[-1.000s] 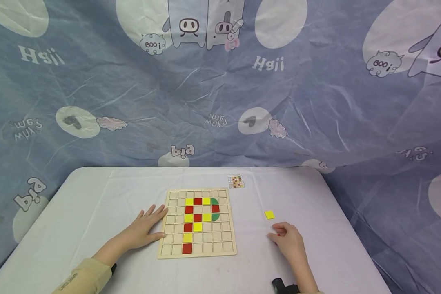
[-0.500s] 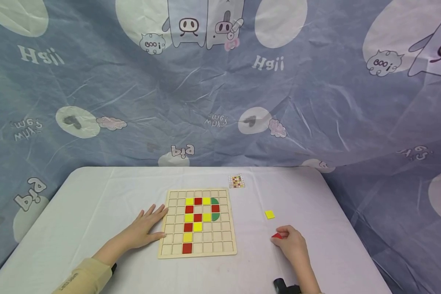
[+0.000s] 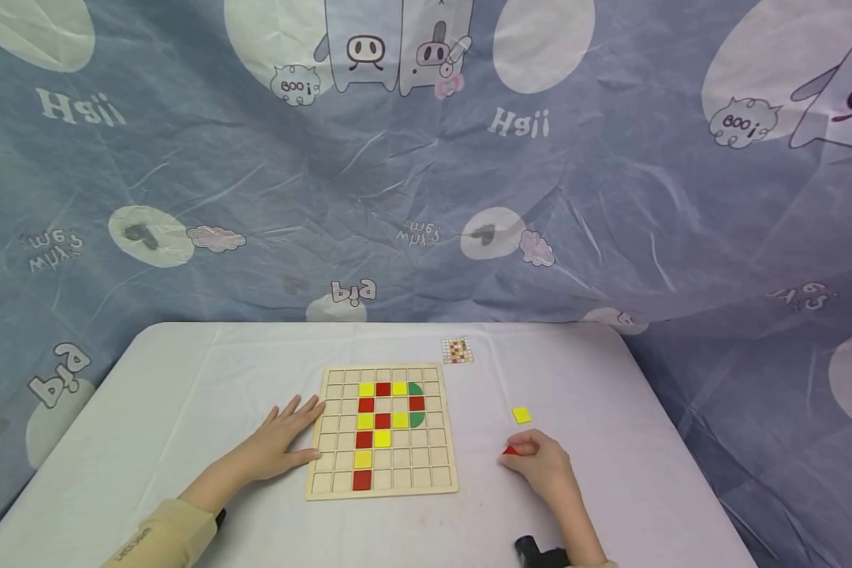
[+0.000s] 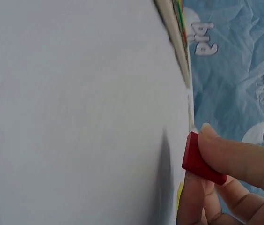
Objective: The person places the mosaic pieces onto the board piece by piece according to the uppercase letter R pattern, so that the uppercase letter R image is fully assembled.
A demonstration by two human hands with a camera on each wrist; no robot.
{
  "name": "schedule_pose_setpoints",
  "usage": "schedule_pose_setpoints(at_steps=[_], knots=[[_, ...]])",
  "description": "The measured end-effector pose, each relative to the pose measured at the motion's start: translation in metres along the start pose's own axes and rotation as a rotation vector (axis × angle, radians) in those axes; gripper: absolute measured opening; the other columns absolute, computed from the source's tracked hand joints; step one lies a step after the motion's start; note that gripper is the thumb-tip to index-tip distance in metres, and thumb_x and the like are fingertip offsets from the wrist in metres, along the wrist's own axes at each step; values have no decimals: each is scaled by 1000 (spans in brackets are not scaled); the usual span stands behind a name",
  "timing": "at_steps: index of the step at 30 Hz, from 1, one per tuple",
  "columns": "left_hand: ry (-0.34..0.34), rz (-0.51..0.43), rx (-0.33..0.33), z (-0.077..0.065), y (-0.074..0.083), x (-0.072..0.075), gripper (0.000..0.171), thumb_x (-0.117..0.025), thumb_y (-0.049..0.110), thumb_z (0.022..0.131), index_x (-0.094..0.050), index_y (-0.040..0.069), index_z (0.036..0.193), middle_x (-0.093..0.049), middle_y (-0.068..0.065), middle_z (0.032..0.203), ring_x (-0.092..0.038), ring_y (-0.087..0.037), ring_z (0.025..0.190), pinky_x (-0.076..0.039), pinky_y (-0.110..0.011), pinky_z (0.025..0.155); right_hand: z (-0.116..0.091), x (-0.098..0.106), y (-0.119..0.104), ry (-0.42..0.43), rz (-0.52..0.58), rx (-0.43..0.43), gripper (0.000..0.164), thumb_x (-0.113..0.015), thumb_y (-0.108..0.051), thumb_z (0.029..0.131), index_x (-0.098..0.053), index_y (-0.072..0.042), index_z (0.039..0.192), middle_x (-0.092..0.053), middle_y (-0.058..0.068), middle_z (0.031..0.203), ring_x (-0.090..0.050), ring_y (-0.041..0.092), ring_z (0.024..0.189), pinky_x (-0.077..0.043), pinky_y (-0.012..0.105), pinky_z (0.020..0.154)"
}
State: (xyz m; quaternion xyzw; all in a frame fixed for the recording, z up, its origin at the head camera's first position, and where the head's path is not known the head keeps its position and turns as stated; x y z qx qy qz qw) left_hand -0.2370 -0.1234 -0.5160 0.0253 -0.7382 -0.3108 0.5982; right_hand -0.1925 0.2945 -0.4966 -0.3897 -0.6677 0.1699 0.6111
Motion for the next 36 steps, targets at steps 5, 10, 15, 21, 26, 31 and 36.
schedule_pose_setpoints(at_steps=[5, 10, 15, 21, 26, 31, 36], knots=[[-5, 6, 1, 0, 0, 0, 82, -69, 47, 88, -34, 11, 154, -29, -12, 162, -14, -41, 151, -10, -64, 120, -3, -22, -20, -43, 127, 23, 31, -84, -10, 76, -69, 1, 101, -72, 4, 83, -63, 11, 71, -51, 21, 59], [1, 5, -6, 1, 0, 0, 82, -69, 47, 88, -35, 10, 153, -29, -13, 161, -15, -42, 151, -10, -65, 120, -7, -48, -40, -96, 237, 36, 23, -82, -6, 77, -71, -2, 96, -74, 3, 82, -68, 13, 73, -54, 22, 63], [-3, 5, 2, 1, -1, -1, 82, -70, 46, 88, -34, 12, 154, -29, -11, 162, -14, -40, 152, -10, -64, 120, -12, -70, -59, -149, 286, 105, 18, -80, -7, 79, -72, -3, 94, -74, 5, 83, -68, 13, 73, -55, 24, 64], [9, 0, -11, 0, -2, -1, 82, -71, 46, 87, -36, 11, 153, -30, -12, 161, -15, -41, 151, -10, -65, 120, -17, -91, -80, -229, 274, 197, 15, -79, -11, 81, -73, -4, 94, -75, 5, 84, -67, 12, 72, -54, 24, 64], [9, 2, -17, 1, -2, -1, 82, -70, 46, 87, -36, 11, 153, -29, -12, 161, -15, -41, 151, -10, -66, 119, -20, -105, -91, -263, 194, 278, 12, -79, -12, 82, -75, -8, 92, -74, 2, 82, -66, 10, 70, -53, 22, 63], [1, 7, -13, 0, -2, -2, 83, -70, 47, 88, -35, 12, 154, -29, -11, 162, -15, -41, 151, -9, -65, 120, -20, -112, -97, -266, 89, 328, 7, -78, -10, 83, -77, -12, 90, -73, -2, 80, -64, 9, 69, -51, 20, 62], [5, 3, -13, 0, -1, -1, 82, -71, 45, 87, -36, 11, 153, -30, -12, 161, -16, -42, 151, -10, -65, 119, -18, -112, -101, -232, 27, 350, 5, -78, -11, 83, -77, -14, 86, -69, -4, 84, -60, 7, 70, -50, 19, 62]])
Point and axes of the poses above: each hand's wrist, its own z-axis towards the middle knuckle, its own x-axis out of the back of the hand, y = z × x, the point moved 5 cm from there along z, towards the middle knuckle
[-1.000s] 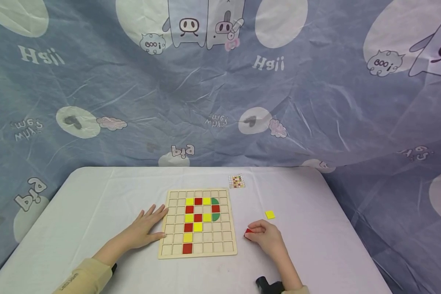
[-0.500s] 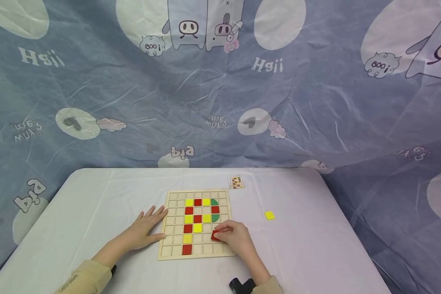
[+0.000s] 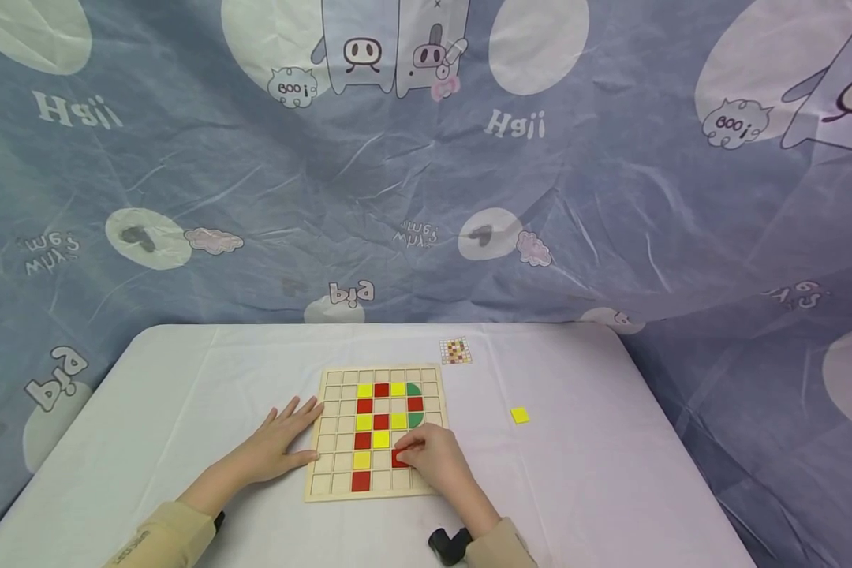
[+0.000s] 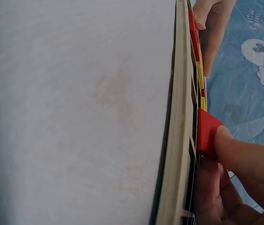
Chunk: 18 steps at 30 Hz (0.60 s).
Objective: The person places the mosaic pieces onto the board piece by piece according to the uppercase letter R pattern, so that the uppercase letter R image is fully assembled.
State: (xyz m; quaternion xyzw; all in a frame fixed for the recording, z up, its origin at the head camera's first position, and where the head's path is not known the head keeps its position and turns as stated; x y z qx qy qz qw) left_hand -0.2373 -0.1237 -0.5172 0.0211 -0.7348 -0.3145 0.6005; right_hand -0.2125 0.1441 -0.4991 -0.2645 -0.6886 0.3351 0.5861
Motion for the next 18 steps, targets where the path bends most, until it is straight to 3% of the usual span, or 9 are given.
schedule_pose_setpoints(at_steps=[11, 18], knots=[[2, -1, 9, 2, -2, -1, 83, -70, 47, 87, -35, 12, 153, -29, -11, 162, -14, -41, 151, -10, -65, 120, -1, -2, -3, 38, -59, 41, 5, -80, -8, 80, -77, -10, 84, -60, -1, 82, -55, 8, 68, -47, 17, 59], [4, 4, 6, 2, -1, -1, 82, -70, 46, 88, -35, 11, 153, -29, -12, 161, -14, -41, 151, -10, -65, 120, -1, -2, -4, 49, -75, 37, 11, -80, -7, 80, -75, -8, 90, -59, -1, 80, -53, 9, 68, -46, 17, 59]])
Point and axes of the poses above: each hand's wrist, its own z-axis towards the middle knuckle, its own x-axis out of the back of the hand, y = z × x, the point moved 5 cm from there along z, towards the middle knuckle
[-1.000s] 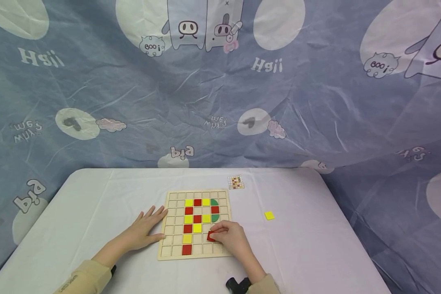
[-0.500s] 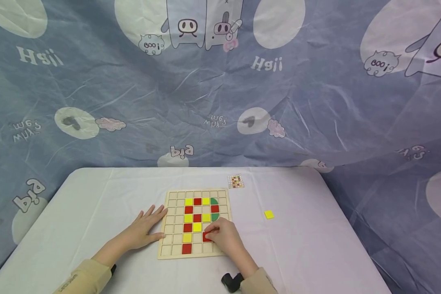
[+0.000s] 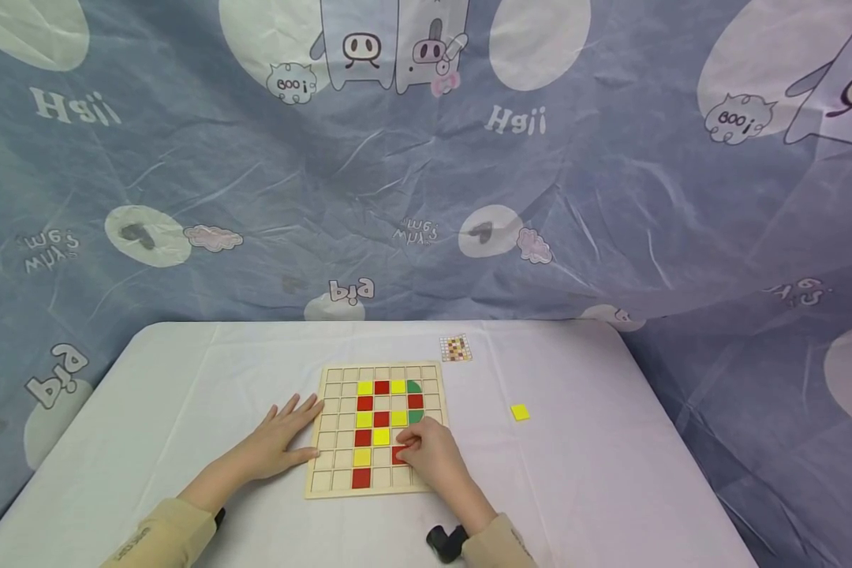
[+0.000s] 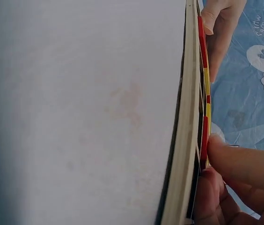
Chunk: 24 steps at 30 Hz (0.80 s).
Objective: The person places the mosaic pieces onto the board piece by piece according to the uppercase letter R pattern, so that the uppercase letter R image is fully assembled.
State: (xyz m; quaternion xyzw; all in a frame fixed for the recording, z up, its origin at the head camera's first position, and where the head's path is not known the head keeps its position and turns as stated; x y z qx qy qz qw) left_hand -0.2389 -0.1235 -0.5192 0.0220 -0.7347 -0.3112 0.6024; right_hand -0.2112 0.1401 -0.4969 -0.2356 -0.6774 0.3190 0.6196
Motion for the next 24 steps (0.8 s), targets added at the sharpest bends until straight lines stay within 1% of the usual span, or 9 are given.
schedule_pose_setpoints(at_steps=[4, 9, 13, 17, 21, 24], knots=[[-1, 0, 1, 0, 0, 0, 82, -70, 47, 88, -35, 11, 154, -29, -11, 162, -14, -41, 151, -10, -65, 120, 2, 8, 3, 14, 25, -33, 14, -80, -10, 81, -74, -7, 94, -61, -1, 82, -54, 10, 72, -47, 18, 61], [0, -1, 3, 1, -1, 0, 83, -70, 48, 87, -35, 12, 154, -29, -11, 162, -14, -40, 152, -10, -64, 120, 8, 32, 19, 91, 64, -100, 15, -78, -11, 84, -74, -8, 98, -66, -1, 86, -57, 10, 73, -49, 19, 63], [-2, -1, 3, 1, -1, 0, 83, -70, 47, 88, -34, 12, 154, -29, -11, 162, -14, -40, 152, -10, -64, 120, 14, 60, 43, 172, 84, -164, 17, -75, -11, 86, -73, -5, 102, -70, 4, 89, -62, 12, 74, -50, 20, 62], [-3, 1, 3, 0, 0, 0, 82, -70, 46, 88, -35, 12, 154, -29, -11, 162, -14, -40, 152, -10, -64, 120, 16, 89, 71, 257, 57, -226, 20, -73, -11, 87, -72, -2, 105, -72, 10, 94, -64, 13, 77, -51, 19, 62], [-4, -1, 5, 0, 1, 1, 82, -70, 46, 88, -35, 12, 154, -29, -11, 161, -15, -40, 151, -10, -64, 120, 14, 112, 96, 314, 25, -281, 23, -71, -13, 89, -71, 0, 108, -72, 15, 98, -64, 16, 79, -49, 20, 61], [-4, -2, 4, 0, 1, 1, 82, -70, 45, 88, -35, 11, 154, -29, -11, 161, -15, -41, 151, -10, -65, 120, 12, 124, 109, 331, 2, -309, 27, -70, -17, 90, -70, 1, 111, -71, 17, 102, -65, 23, 84, -48, 22, 64]])
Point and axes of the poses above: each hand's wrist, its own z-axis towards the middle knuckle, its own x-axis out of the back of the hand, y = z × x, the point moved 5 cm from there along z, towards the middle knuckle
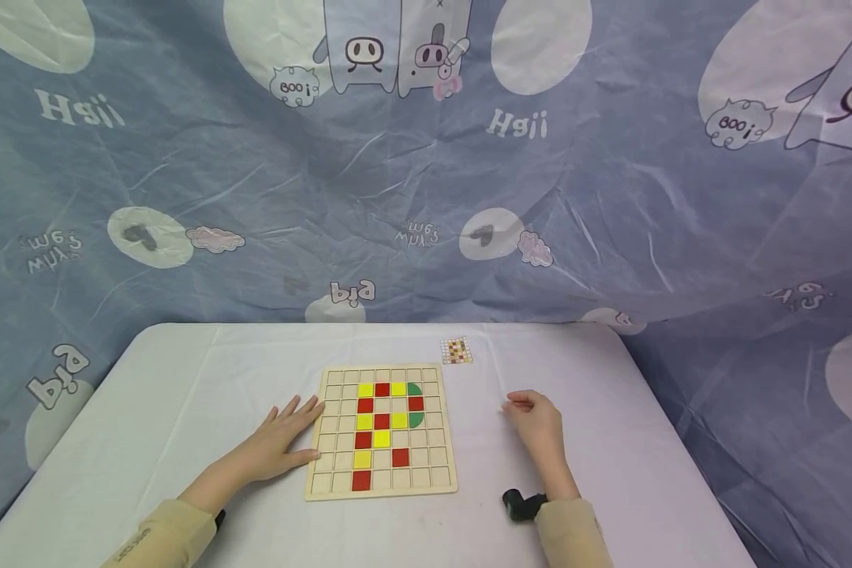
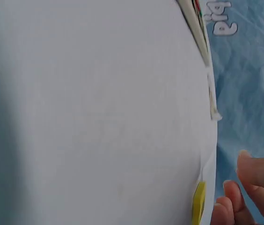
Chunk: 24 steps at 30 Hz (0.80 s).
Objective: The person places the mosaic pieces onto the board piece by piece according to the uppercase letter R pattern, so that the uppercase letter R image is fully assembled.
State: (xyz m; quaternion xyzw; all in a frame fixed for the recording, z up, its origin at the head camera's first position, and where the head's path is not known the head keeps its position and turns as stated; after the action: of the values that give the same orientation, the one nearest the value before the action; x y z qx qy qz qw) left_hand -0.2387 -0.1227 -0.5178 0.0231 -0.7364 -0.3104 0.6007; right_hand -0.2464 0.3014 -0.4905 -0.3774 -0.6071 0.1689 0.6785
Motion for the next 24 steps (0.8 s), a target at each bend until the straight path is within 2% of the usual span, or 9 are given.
schedule_pose_setpoints(at_steps=[6, 12, 24], knots=[[6, -4, -6, -1, 0, 0, 82, -70, 45, 88, -35, 10, 153, -30, -12, 161, -15, -41, 151, -10, -65, 120, 5, 7, 14, -1, -30, -49, 33, -68, -19, 91, -65, 4, 115, -68, 21, 107, -63, 32, 94, -47, 29, 70], [2, -4, 0, -1, 0, 0, 82, -70, 45, 88, -35, 11, 153, -30, -12, 161, -15, -41, 151, -10, -65, 120, 5, 8, 17, -7, -64, -83, 36, -72, -16, 86, -64, 7, 113, -66, 20, 100, -62, 30, 88, -44, 27, 66], [6, 8, 7, 0, 0, 0, 83, -71, 45, 87, -36, 11, 153, -31, -12, 161, -16, -41, 151, -11, -65, 120, 6, 7, 17, -11, -80, -77, 33, -75, -14, 82, -65, 5, 107, -66, 16, 92, -60, 25, 82, -42, 24, 63]])
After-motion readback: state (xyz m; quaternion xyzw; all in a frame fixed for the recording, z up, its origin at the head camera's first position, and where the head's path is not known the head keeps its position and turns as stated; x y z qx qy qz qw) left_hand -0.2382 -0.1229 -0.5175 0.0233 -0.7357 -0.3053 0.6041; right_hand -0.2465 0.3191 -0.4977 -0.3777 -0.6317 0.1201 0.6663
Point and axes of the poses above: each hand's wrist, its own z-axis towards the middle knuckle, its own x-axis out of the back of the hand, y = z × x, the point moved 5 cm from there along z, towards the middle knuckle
